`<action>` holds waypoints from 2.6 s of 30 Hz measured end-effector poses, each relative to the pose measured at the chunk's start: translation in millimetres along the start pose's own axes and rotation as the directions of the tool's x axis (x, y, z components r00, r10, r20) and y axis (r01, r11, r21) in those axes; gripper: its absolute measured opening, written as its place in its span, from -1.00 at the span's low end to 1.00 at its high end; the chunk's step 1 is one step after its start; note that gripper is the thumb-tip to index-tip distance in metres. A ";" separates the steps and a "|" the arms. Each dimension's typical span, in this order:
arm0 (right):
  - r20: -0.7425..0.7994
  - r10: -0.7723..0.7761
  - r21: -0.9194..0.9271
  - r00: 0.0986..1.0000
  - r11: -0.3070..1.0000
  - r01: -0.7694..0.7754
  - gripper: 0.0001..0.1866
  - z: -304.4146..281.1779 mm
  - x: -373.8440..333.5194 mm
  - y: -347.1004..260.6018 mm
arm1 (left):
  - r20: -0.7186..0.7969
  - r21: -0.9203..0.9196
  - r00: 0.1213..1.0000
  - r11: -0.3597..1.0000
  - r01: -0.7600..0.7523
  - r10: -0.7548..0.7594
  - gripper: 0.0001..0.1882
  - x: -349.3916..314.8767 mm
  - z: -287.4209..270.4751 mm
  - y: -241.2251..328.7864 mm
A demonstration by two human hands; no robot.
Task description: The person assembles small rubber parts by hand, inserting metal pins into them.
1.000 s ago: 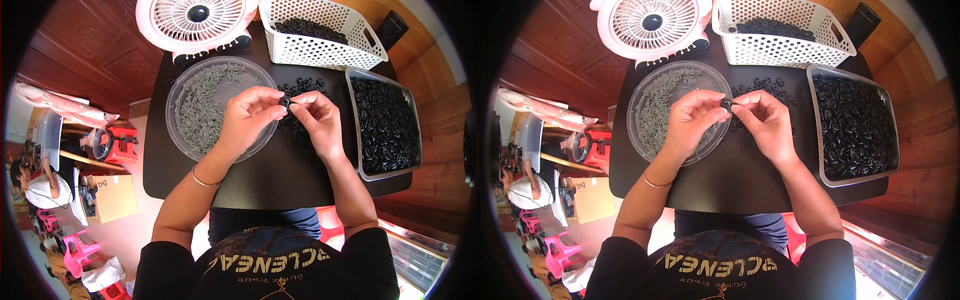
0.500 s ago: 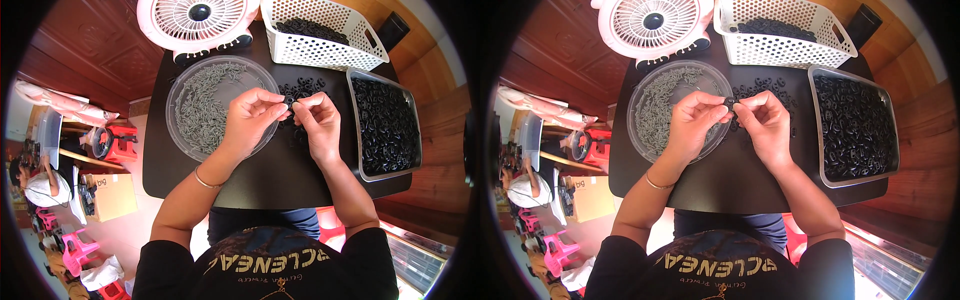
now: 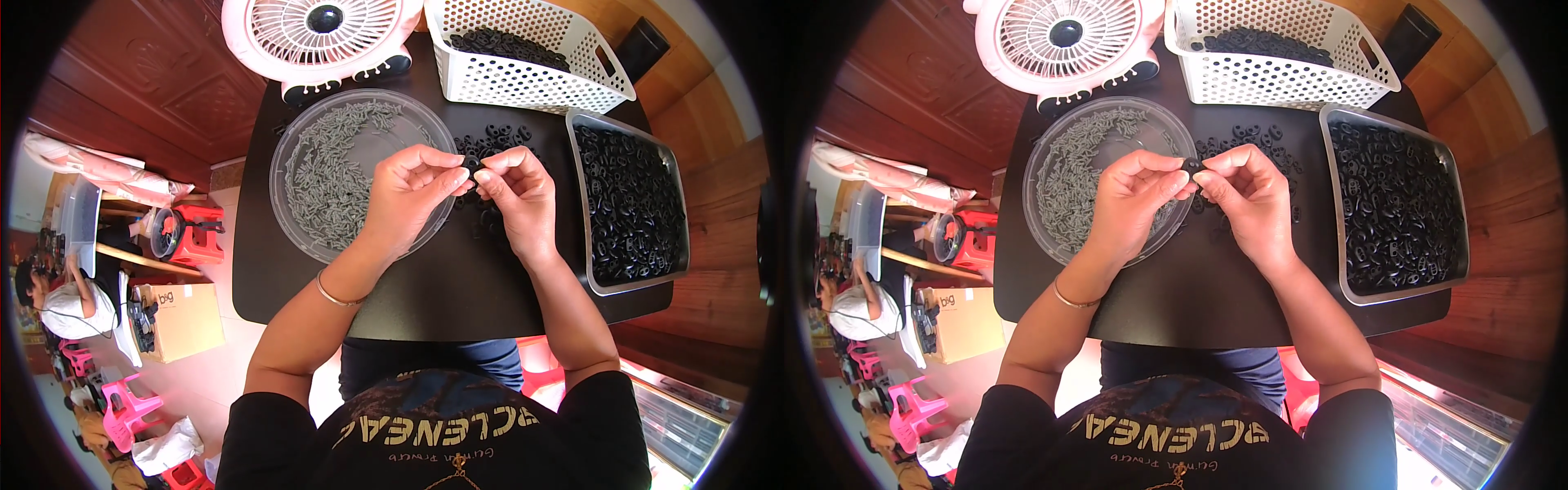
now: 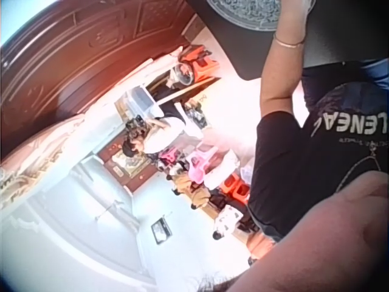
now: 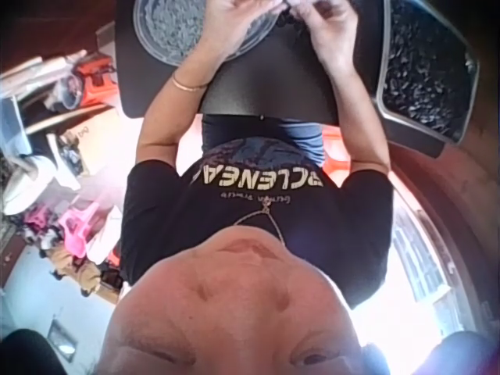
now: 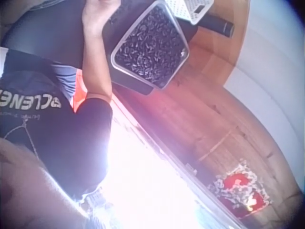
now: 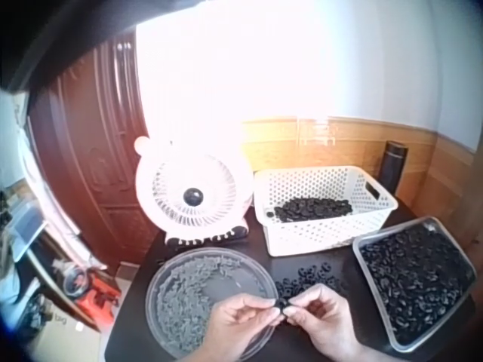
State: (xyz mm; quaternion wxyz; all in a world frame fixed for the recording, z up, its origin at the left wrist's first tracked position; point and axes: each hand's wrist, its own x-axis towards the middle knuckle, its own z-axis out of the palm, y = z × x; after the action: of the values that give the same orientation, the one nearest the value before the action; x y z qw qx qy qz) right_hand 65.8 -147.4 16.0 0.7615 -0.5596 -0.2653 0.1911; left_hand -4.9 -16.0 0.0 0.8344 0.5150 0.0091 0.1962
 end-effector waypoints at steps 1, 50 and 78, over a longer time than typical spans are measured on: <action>0.016 0.002 0.037 1.000 0.999 -0.003 -0.86 1.1 0.3 -1.3 | 0.011 -0.017 1.000 1.000 0.006 -0.006 -0.90 0.0 -0.6 0.2; 0.006 -0.597 -0.934 0.802 0.283 0.218 -0.63 -16.1 119.8 -86.3 | 0.208 0.940 0.962 0.236 -0.246 0.175 -0.84 16.9 -56.1 39.2; 0.436 -0.119 -0.659 0.892 0.633 0.407 -0.87 5.5 51.9 -10.9 | 0.043 0.871 0.961 0.460 -0.170 0.273 -0.87 10.9 -23.6 30.9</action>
State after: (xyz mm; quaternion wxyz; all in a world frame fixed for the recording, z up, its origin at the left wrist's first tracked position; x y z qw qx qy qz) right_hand 103.2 -116.0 37.6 0.4301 -0.7283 -0.5312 0.0498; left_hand -9.8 19.9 17.6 0.4267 0.8501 0.0822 0.2975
